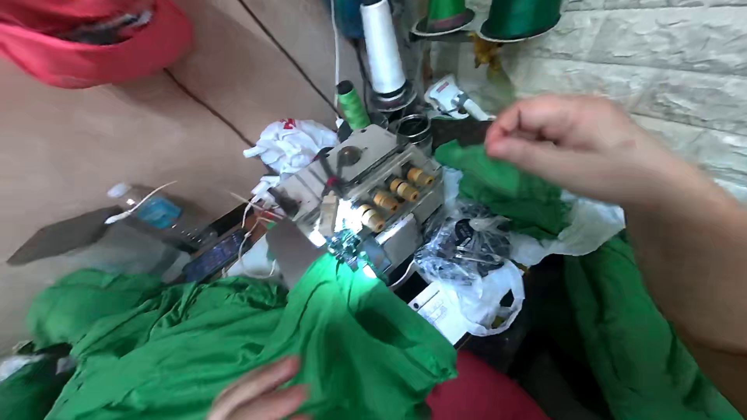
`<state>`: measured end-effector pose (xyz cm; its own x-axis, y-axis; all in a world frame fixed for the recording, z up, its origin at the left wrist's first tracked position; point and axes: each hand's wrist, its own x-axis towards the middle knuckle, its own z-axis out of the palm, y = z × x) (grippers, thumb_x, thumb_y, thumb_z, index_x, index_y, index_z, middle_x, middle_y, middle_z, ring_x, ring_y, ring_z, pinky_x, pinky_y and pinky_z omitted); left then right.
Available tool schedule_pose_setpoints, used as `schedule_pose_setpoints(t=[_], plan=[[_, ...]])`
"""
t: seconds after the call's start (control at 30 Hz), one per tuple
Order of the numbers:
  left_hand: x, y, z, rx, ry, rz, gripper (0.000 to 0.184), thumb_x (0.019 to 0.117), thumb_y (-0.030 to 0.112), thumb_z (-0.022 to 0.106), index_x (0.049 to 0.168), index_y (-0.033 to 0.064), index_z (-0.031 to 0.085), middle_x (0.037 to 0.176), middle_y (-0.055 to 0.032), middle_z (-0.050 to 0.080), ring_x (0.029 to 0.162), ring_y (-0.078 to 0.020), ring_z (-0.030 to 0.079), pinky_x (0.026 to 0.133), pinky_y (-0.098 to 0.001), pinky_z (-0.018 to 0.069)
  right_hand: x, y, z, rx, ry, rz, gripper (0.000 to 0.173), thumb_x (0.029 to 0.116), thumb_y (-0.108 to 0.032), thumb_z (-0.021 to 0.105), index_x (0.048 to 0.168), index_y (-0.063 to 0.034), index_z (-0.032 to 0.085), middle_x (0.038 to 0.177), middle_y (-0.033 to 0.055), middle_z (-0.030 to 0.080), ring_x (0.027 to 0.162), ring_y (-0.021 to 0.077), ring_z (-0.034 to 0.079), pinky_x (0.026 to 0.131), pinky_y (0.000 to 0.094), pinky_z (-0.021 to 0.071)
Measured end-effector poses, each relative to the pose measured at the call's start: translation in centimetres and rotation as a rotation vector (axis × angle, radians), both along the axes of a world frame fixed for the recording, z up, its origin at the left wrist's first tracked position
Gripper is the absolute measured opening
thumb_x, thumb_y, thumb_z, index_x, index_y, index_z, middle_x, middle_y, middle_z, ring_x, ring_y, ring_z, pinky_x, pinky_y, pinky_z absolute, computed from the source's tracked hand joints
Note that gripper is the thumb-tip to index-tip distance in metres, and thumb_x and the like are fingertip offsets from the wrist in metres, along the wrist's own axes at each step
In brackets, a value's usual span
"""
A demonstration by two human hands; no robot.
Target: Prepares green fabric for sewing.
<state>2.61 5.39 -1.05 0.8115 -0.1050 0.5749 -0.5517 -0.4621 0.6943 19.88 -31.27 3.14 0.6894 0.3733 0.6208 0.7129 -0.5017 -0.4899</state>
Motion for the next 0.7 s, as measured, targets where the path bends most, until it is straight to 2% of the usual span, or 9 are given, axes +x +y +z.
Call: schedule_pose_setpoints(t=[0.03,0.1,0.13,0.17,0.27,0.33,0.5,0.6,0.7], plan=[[0.7,-1.6,-0.5,0.007,-0.001,-0.004,0.021,0.1019,0.034,0.064,0.118,0.0252,0.073,0.131,0.016,0.067,0.128,-0.0028,0.057,0.11,-0.026,0.0466,-1.6,1.5,-0.3,-0.027,-0.026,0.114,0.018,0.1023,-0.025,0.056,0.098,-0.012,0.068,0.076,-0.0098,0.062,0.064,-0.0052,0.054,0.056,0.0136,0.0472],[2.0,-4.9,-2.2,-0.01,0.027,0.005,0.045,0.0943,0.045,0.071,0.128,0.0149,0.069,0.137,0.0051,0.065,0.132,-0.0057,0.055,0.111,-0.0281,0.0451,-4.1,4.4,-1.8,-0.054,-0.018,0.353,0.021,0.1038,-0.027,0.056,0.098,-0.0122,0.069,0.081,-0.0101,0.066,0.072,-0.0079,0.059,0.064,0.0095,0.0509],[2.6,-6.2,-3.1,-0.063,0.054,-0.01,0.058,0.0895,0.046,0.075,0.132,0.0083,0.066,0.136,-0.0009,0.066,0.129,-0.0072,0.056,0.108,-0.0278,0.0466,-4.8,5.7,-2.8,-0.044,0.031,0.465,0.024,0.1059,-0.028,0.053,0.099,-0.0102,0.069,0.082,-0.0076,0.066,0.073,-0.0071,0.059,0.066,0.0095,0.0492],[3.0,-7.1,-3.9,-0.144,0.08,-0.039,0.061,0.0871,0.045,0.078,0.131,0.0045,0.065,0.129,-0.0027,0.069,0.123,-0.0073,0.061,0.105,-0.0268,0.0502,-5.2,6.8,-3.9,-0.023,0.093,0.555,0.027,0.1074,-0.028,0.051,0.101,-0.0077,0.067,0.082,-0.0045,0.065,0.074,-0.0056,0.058,0.068,0.0101,0.0476],[3.1,-7.0,-5.1,-0.374,0.139,-0.091,0.026,0.0919,0.029,0.075,0.106,0.0071,0.074,0.098,0.0047,0.075,0.092,0.0,0.068,0.084,-0.0182,0.0559,-5.6,9.2,-6.6,0.061,0.261,0.662,0.025,0.1065,-0.026,0.053,0.103,-0.005,0.067,0.083,-0.0029,0.066,0.076,-0.0065,0.058,0.07,0.0094,0.0482],[2.6,-5.7,-5.6,-0.417,0.164,-0.069,0.015,0.0957,0.024,0.071,0.098,0.0092,0.076,0.09,0.0072,0.074,0.084,0.0017,0.068,0.078,-0.017,0.0568,-5.6,10.3,-8.2,0.121,0.362,0.695,0.02,0.1042,-0.023,0.057,0.107,-0.0047,0.066,0.088,-0.0042,0.069,0.081,-0.0077,0.062,0.075,0.0093,0.0512],[1.3,-3.5,-7.0,-0.434,0.183,-0.006,0.011,0.0988,0.021,0.067,0.098,0.0105,0.072,0.089,0.0075,0.071,0.083,0.001,0.066,0.077,-0.0178,0.0554,-6.7,12.6,-11.0,0.223,0.451,0.774,0.019,0.1022,-0.019,0.059,0.11,-0.0025,0.064,0.093,-0.002,0.07,0.087,-0.0051,0.065,0.081,0.0123,0.0537],[0.8,-3.5,-7.3,-0.565,0.179,-0.046,0.012,0.0994,0.025,0.066,0.099,0.0147,0.072,0.09,0.0095,0.07,0.083,0.0026,0.065,0.078,-0.0164,0.0544,-7.7,13.4,-11.2,0.338,0.445,0.78,0.015,0.1021,-0.021,0.06,0.107,-0.0068,0.06,0.094,-0.0065,0.069,0.089,-0.0077,0.064,0.082,0.0112,0.0539],[0.4,-3.6,-7.8,-0.603,0.254,-0.154,0.03,0.0928,0.039,0.073,0.112,0.0154,0.072,0.103,0.008,0.074,0.095,0.0003,0.068,0.086,-0.0197,0.0559,-8.4,13.8,-11.5,0.453,0.444,0.798,0.011,0.1021,-0.02,0.061,0.109,-0.011,0.06,0.097,-0.0094,0.067,0.09,-0.0076,0.063,0.083,0.012,0.0544]])
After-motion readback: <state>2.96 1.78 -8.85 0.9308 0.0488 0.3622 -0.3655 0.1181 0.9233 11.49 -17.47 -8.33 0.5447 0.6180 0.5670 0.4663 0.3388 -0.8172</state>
